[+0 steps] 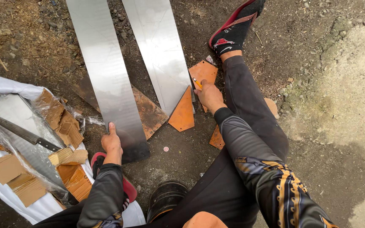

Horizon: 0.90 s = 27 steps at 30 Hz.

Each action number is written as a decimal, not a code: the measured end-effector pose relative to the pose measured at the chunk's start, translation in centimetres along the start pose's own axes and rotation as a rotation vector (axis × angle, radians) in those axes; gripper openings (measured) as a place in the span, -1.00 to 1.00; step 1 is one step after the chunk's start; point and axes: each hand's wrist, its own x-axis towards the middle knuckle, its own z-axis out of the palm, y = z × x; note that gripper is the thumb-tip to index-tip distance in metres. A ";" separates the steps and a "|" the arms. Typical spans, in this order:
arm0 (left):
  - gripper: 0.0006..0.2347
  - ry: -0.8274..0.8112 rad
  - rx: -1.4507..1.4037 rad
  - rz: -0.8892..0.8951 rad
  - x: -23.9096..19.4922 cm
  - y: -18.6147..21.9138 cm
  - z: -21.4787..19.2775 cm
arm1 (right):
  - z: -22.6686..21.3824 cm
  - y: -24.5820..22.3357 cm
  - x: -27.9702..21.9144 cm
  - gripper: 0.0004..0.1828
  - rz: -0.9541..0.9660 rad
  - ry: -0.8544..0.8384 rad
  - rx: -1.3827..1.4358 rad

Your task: The person sits on the ground and uses a pencil and a triangular template to draw lines on two metal sheets. They repeatedly reposition the template and trace its edges to create angled cut lines on the metal surfaces.

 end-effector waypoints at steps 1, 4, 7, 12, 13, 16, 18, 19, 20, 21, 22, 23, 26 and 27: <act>-0.33 -0.003 0.005 0.007 -0.5 0.2 0.1 | 1.0 0.8 0.3 -0.52 0.043 0.057 0.004; -0.39 0.025 -0.001 0.006 -1.9 0.6 0.0 | 3.7 2.9 1.5 -0.43 0.216 0.066 0.074; -0.41 0.037 0.110 0.096 -3.3 -1.2 -0.1 | 6.1 4.3 2.3 -0.35 0.300 0.045 0.143; -0.40 0.075 0.147 0.151 -4.2 -5.4 -0.4 | 8.2 4.4 3.8 -0.19 0.426 0.031 0.092; -0.40 0.070 0.141 0.163 -4.6 -6.6 -0.6 | 8.6 4.5 3.5 -0.17 0.444 0.062 0.114; -0.44 0.054 0.191 0.150 -5.7 -8.5 -0.6 | 8.4 4.8 3.8 -0.14 0.456 0.138 0.158; -0.46 0.015 0.208 0.140 -6.1 -8.9 -0.6 | 7.9 4.9 3.7 -0.21 0.375 0.206 0.227; -0.47 -0.028 0.244 0.145 -5.9 -8.7 -0.6 | 7.6 4.4 3.8 -0.24 0.336 0.241 0.262; -0.47 -0.079 0.284 0.149 -5.9 -8.7 -0.4 | 7.2 3.9 3.7 -0.34 0.317 0.243 0.263; -0.47 -0.131 0.323 0.153 -5.9 -8.4 -0.1 | 6.5 3.3 3.5 -0.44 0.298 0.244 0.264; -0.46 -0.166 0.322 0.163 -6.6 -8.5 0.2 | 5.7 2.9 2.6 -0.53 0.287 0.237 0.258; -0.46 -0.201 0.321 0.173 -7.5 -8.3 0.5 | 4.7 2.4 1.5 -0.58 0.255 0.258 0.258; -0.48 -0.263 0.301 0.110 -8.5 -5.4 0.2 | 0.0 -1.7 -1.5 -0.69 0.154 0.336 0.264; -0.50 -0.278 0.294 0.067 -9.2 -4.3 -0.3 | -1.5 -3.0 -3.3 -0.71 0.126 0.341 0.260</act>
